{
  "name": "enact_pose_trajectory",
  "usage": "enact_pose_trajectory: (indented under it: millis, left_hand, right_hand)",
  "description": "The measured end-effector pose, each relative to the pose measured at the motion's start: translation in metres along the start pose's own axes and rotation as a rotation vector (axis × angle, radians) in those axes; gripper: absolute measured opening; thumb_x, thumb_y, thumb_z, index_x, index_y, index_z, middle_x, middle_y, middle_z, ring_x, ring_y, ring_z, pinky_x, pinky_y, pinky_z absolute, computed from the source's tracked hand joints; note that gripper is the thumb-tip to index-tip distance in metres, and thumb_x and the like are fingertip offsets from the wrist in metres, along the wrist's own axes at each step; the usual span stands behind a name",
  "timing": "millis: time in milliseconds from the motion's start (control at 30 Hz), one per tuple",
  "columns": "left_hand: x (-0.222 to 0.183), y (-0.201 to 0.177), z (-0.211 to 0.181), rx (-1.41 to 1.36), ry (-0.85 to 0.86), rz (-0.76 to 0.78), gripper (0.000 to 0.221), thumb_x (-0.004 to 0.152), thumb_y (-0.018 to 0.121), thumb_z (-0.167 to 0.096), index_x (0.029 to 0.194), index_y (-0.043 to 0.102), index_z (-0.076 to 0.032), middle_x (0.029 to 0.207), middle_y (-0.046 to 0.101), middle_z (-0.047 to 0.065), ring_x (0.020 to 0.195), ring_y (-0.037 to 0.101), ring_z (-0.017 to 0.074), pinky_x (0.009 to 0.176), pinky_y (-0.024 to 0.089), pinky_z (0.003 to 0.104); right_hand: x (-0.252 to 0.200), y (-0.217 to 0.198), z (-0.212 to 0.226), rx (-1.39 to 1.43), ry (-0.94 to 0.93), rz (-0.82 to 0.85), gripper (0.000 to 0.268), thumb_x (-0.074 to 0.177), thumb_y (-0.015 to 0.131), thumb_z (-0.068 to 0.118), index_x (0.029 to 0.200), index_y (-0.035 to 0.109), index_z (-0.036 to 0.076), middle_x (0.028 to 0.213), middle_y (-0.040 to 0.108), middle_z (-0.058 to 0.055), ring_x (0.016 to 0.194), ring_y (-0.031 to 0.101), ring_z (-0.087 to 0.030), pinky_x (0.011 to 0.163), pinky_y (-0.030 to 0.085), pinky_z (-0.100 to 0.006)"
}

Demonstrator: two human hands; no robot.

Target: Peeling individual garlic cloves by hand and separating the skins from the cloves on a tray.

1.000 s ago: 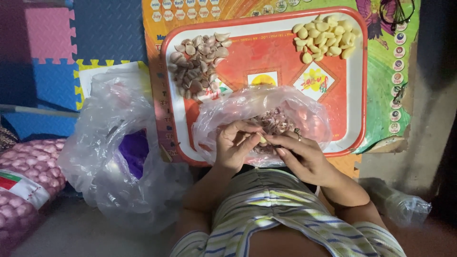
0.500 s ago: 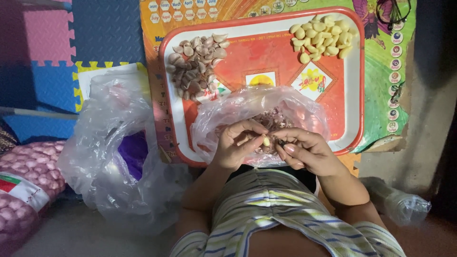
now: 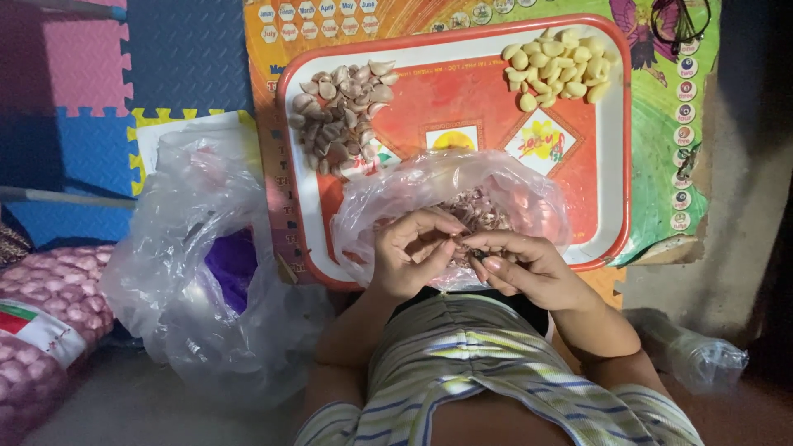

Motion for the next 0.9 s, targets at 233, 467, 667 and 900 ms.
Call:
enact_pose_trajectory:
  millis: [233, 467, 667, 900]
  left_hand:
    - [-0.003, -0.003, 0.002, 0.085, 0.067, -0.002, 0.016, 0.082, 0.065, 0.007, 0.096, 0.063, 0.014, 0.092, 0.064, 0.024, 0.081, 0.068, 0.0261, 0.064, 0.060, 0.036]
    - [-0.001, -0.010, 0.009, 0.043, 0.049, -0.032, 0.012, 0.084, 0.063, 0.006, 0.095, 0.064, 0.011, 0.083, 0.066, 0.023, 0.072, 0.067, 0.0224, 0.057, 0.060, 0.029]
    - [-0.005, -0.024, 0.000, 0.049, 0.066, -0.197, 0.013, 0.086, 0.063, 0.003, 0.096, 0.062, 0.011, 0.089, 0.068, 0.024, 0.081, 0.067, 0.0210, 0.065, 0.060, 0.028]
    - [-0.010, -0.021, 0.003, 0.007, 0.103, -0.233, 0.013, 0.086, 0.065, -0.001, 0.093, 0.061, 0.010, 0.090, 0.068, 0.028, 0.083, 0.069, 0.0247, 0.066, 0.061, 0.029]
  right_hand:
    - [-0.004, -0.006, -0.004, 0.018, 0.011, -0.010, 0.032, 0.091, 0.042, -0.010, 0.121, 0.047, -0.020, 0.069, 0.054, -0.025, 0.043, 0.037, -0.005, 0.033, 0.035, -0.019]
    - [0.000, -0.012, -0.002, 0.097, -0.011, -0.028, 0.032, 0.090, 0.040, -0.010, 0.121, 0.045, -0.020, 0.069, 0.052, -0.024, 0.044, 0.040, -0.006, 0.034, 0.038, -0.016]
    - [0.000, -0.017, -0.003, -0.098, -0.055, -0.086, 0.037, 0.091, 0.040, -0.006, 0.125, 0.044, -0.017, 0.070, 0.052, -0.022, 0.046, 0.043, -0.009, 0.036, 0.039, -0.019]
    - [0.012, 0.019, 0.028, -0.609, -0.217, -0.052, 0.040, 0.088, 0.046, -0.004, 0.127, 0.047, -0.016, 0.074, 0.064, -0.019, 0.056, 0.051, -0.017, 0.052, 0.047, -0.030]
Point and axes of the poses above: each hand's wrist, its own x-axis towards the middle knuckle, its own y-axis out of the palm, z = x × y, the point moved 8 cm from there along x, towards the middle knuckle
